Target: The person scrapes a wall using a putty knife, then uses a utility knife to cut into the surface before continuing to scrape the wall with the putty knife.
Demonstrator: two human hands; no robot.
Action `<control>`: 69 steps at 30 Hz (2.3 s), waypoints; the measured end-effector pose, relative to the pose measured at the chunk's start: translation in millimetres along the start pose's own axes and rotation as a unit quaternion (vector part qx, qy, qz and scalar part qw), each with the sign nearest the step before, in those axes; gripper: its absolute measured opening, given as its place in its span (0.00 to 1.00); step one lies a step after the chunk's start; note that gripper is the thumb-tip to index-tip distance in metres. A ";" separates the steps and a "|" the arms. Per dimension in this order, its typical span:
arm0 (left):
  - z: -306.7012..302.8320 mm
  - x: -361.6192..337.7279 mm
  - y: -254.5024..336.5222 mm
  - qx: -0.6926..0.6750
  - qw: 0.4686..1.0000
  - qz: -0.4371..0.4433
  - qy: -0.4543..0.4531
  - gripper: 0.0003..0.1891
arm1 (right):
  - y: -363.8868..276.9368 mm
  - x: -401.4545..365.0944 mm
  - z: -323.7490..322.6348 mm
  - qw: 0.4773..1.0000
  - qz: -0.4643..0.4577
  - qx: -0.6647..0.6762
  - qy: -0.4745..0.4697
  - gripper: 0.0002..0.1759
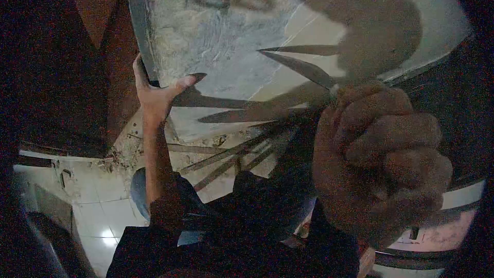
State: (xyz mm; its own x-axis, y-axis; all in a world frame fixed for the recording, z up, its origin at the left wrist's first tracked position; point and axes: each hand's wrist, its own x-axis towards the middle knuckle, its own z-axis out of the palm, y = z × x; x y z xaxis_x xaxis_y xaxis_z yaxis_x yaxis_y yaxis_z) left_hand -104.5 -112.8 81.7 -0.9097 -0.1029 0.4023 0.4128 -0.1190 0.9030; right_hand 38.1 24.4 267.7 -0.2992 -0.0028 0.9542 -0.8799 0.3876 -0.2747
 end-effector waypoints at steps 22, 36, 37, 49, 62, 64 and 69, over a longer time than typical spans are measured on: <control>-1.4 0.9 -8.7 0.005 1.000 -0.014 -0.002 0.57 | 4.8 -5.1 3.7 0.997 -0.009 -0.060 0.050 0.17; 0.5 1.1 -5.1 -0.019 1.000 0.006 0.008 0.55 | 6.7 -12.3 5.1 0.997 -0.026 -0.060 0.048 0.17; 0.5 0.2 -4.9 -0.009 1.000 0.001 0.014 0.55 | 7.0 -13.3 6.9 0.997 -0.027 -0.062 0.049 0.17; -0.1 0.3 -6.2 -0.033 0.999 -0.014 -0.006 0.55 | -0.8 -5.6 -7.6 0.998 -0.014 -0.058 -0.015 0.16; 0.3 0.8 -7.9 -0.007 1.000 -0.013 -0.005 0.56 | 14.9 -21.2 3.4 0.997 -0.015 -0.040 0.072 0.19; -1.2 0.8 -10.6 0.006 1.000 -0.001 -0.002 0.56 | 15.2 -22.0 3.7 0.995 -0.024 -0.059 0.073 0.19; -1.2 0.9 -7.1 0.015 1.000 0.000 -0.003 0.56 | 10.4 -18.9 1.4 0.998 0.010 -0.031 0.052 0.19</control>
State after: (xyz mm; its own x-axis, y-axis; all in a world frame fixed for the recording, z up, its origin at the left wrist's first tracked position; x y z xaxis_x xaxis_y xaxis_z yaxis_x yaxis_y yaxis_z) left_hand -108.2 -113.3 75.5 -0.9101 -0.0969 0.4029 0.4110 -0.0884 0.9073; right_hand 34.1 27.2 246.7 -0.2745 0.0995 0.9564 -0.8489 0.4422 -0.2897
